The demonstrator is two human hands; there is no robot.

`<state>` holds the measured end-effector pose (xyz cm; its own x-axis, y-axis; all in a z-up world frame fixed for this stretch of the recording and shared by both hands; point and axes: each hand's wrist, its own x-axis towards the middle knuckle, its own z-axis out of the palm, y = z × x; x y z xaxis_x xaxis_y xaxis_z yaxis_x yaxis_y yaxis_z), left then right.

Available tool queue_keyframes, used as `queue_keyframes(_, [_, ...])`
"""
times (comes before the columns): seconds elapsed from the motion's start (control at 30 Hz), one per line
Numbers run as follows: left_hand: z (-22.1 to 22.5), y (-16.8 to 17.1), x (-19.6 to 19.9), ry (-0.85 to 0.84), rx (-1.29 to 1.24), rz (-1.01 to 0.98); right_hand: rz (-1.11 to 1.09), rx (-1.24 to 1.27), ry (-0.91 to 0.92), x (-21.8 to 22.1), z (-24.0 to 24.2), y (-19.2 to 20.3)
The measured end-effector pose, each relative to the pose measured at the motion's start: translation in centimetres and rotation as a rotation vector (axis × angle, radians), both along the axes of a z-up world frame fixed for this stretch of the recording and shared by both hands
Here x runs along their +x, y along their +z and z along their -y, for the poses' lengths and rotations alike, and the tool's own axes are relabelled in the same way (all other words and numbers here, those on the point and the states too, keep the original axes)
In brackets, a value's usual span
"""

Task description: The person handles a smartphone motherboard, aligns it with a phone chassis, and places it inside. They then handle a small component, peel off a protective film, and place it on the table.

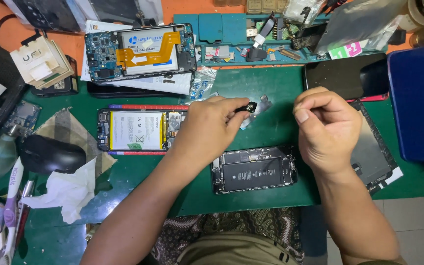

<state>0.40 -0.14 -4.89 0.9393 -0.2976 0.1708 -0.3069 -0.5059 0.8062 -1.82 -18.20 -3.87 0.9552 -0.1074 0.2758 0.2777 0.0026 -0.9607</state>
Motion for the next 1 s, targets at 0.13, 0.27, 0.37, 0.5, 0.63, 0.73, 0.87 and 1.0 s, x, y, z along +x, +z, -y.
queue_keyframes(0.13, [-0.3, 0.1, 0.2, 0.005, -0.009, 0.089, 0.131, 0.043, 0.033, 0.7, 0.2, -1.0])
queue_keyframes(0.27, [-0.4, -0.2, 0.5, -0.043, 0.125, 0.205, 0.119, -0.103, 0.022, 0.5, -0.2, -0.2])
queue_keyframes(0.37, [-0.2, -0.4, 0.5, -0.026, 0.208, 0.263, 0.136, -0.436, 0.016, 0.6, -0.6, 1.2])
queue_keyframes(0.5, [0.4, -1.1, 0.5, 0.040, 0.316, 0.329, 0.030, -0.579, 0.062, 0.6, -0.9, 1.5])
queue_keyframes(0.63, [0.5, 1.0, 0.1, 0.064, 0.300, 0.353, -0.173, -0.171, 0.140, 0.2, -0.6, 0.5])
queue_keyframes(0.73, [0.6, 3.1, -0.2, -0.047, -0.274, 0.328, -0.272, 0.294, 0.239, 0.1, -0.8, -0.2])
queue_keyframes(0.87, [0.9, 3.4, -0.6, -0.099, -0.502, 0.268, -0.279, 0.372, 0.293, 0.1, -1.2, -0.3])
queue_keyframes(1.0, [0.8, 3.1, -0.6, -0.118, -0.525, 0.235, -0.241, 0.316, 0.313, 0.1, -1.5, 0.2])
